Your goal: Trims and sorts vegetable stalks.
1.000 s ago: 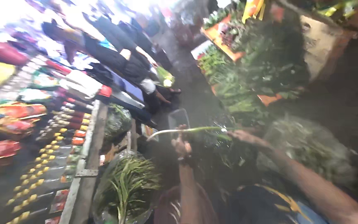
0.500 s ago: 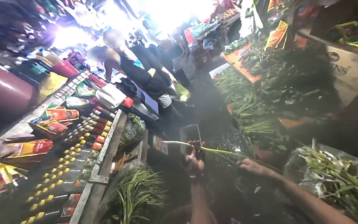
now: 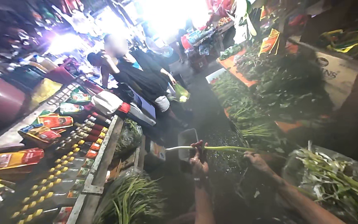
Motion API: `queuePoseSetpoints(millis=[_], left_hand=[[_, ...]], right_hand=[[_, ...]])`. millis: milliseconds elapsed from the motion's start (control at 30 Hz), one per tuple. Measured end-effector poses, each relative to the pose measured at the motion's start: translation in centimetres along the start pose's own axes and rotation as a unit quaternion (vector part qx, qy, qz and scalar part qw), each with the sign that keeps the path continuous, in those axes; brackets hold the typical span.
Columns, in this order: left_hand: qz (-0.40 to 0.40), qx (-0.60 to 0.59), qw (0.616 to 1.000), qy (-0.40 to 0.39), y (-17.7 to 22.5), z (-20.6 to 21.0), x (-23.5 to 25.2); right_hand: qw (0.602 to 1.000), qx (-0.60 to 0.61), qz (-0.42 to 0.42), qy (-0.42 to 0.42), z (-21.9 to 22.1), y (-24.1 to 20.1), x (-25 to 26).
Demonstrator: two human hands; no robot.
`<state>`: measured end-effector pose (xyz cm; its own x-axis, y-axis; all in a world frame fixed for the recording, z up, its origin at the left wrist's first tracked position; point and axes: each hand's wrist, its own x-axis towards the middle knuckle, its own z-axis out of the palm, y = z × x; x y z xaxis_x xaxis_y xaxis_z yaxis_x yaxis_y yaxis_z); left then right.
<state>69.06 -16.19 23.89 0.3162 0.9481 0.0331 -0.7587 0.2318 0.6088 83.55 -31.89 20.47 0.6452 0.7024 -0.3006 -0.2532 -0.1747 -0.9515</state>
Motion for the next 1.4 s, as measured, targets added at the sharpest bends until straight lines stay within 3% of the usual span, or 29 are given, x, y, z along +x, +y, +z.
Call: queuePoseSetpoints(millis=[100,167,233,333,500,600,733,767,833,933,1033,1100,1200,1267,1400], left_hand=[[0.019,-0.002,1.000,-0.006,-0.3,0.0,0.3],[0.053,0.003,0.999,-0.001,0.4,-0.3,0.9],[0.091,0.018,0.995,0.024,2.4,-0.2,1.6],[0.123,0.056,0.991,0.017,5.4,-1.3,2.5],[0.105,0.151,0.983,-0.009,7.0,-1.2,2.3],[0.031,0.255,0.966,0.001,6.8,0.4,0.9],[-0.042,0.332,0.937,-0.094,4.6,-0.3,-0.2],[-0.050,0.371,0.919,-0.125,3.9,-0.3,-0.6],[-0.048,0.447,0.874,-0.185,1.9,0.2,-1.4],[-0.005,0.518,0.809,-0.278,-1.6,1.2,-2.6],[0.032,0.539,0.762,-0.359,-4.2,2.2,-3.6],[0.066,0.544,0.738,-0.394,-4.8,3.3,-4.3],[0.036,0.566,0.710,-0.418,-4.4,4.3,-4.9],[-0.045,0.565,0.698,-0.437,-3.9,4.1,-4.5],[-0.240,0.468,0.737,-0.424,-3.1,2.9,-3.8]], right_hand=[[0.972,0.218,0.075,0.039,0.6,0.1,-0.1],[0.967,0.241,0.065,0.054,-0.2,0.9,0.6],[0.996,0.038,-0.035,0.068,-2.7,3.5,2.0],[0.973,-0.213,-0.084,0.004,-8.3,8.3,4.5],[0.944,-0.318,-0.030,0.081,-15.5,9.2,4.8],[0.912,-0.387,-0.007,0.135,-19.4,8.4,5.1],[0.856,-0.486,0.074,0.157,-21.0,7.0,4.7],[0.862,-0.480,0.057,0.152,-20.4,6.5,4.6],[0.910,-0.401,-0.001,0.103,-17.4,4.9,4.4],[0.986,-0.151,-0.051,-0.057,-9.8,1.3,2.0],[0.981,0.021,-0.106,-0.159,-3.8,-1.1,-1.3],[0.987,0.084,-0.105,-0.092,-1.2,-1.7,-3.0],[0.988,0.113,-0.101,0.007,0.0,-0.9,-3.8],[0.986,0.111,-0.124,0.022,-0.5,0.0,-3.6],[0.977,0.166,-0.132,0.006,-1.7,-0.2,-3.6]])
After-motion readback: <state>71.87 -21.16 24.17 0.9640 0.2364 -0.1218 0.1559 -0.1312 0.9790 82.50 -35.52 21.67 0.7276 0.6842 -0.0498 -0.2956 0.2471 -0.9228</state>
